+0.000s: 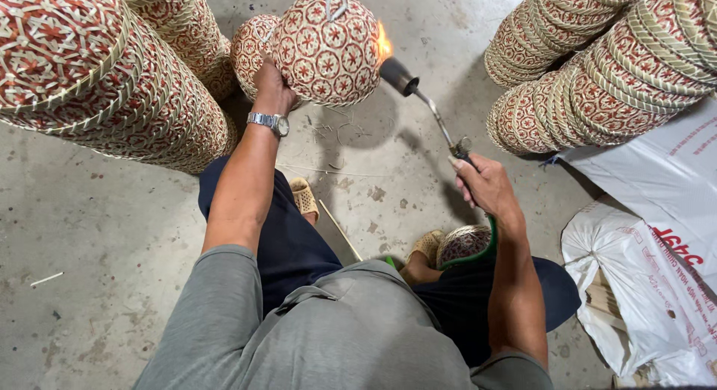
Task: The person uses a handheld blowtorch to apply heat to the interior and exterior surfaces of woven baskets. They rotate each basket to cover different areas and then place the treated basket onto a stack.
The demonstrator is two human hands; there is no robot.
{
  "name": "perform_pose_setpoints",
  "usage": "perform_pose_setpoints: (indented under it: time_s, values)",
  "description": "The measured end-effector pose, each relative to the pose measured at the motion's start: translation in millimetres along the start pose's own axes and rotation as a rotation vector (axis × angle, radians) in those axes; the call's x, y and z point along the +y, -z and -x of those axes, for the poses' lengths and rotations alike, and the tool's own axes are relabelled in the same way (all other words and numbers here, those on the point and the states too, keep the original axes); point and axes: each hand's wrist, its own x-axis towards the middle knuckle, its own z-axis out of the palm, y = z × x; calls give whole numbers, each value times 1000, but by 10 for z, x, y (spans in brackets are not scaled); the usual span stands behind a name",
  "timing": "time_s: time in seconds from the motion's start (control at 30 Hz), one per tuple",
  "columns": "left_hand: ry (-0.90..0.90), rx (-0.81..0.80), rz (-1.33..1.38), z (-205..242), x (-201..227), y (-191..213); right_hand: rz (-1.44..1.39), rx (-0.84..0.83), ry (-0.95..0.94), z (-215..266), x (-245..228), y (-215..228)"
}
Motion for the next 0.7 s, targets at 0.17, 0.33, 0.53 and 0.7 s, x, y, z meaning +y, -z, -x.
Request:
perform_pose_setpoints:
  time_s: [0.17, 0.33, 0.53, 0.7]
  values:
    - [-81, 64, -28, -47, -75, -15, 33, 13, 23, -19, -92, -58]
    - [-117, 111, -75, -100, -92, 16, 92, -42, 58, -55, -90, -66]
    - [-67, 17, 4, -9, -100, 19, 196, 7, 102, -6, -44, -211]
    - [-168, -39, -62, -68, -217, 59, 199, -78, 86, 15, -117, -275]
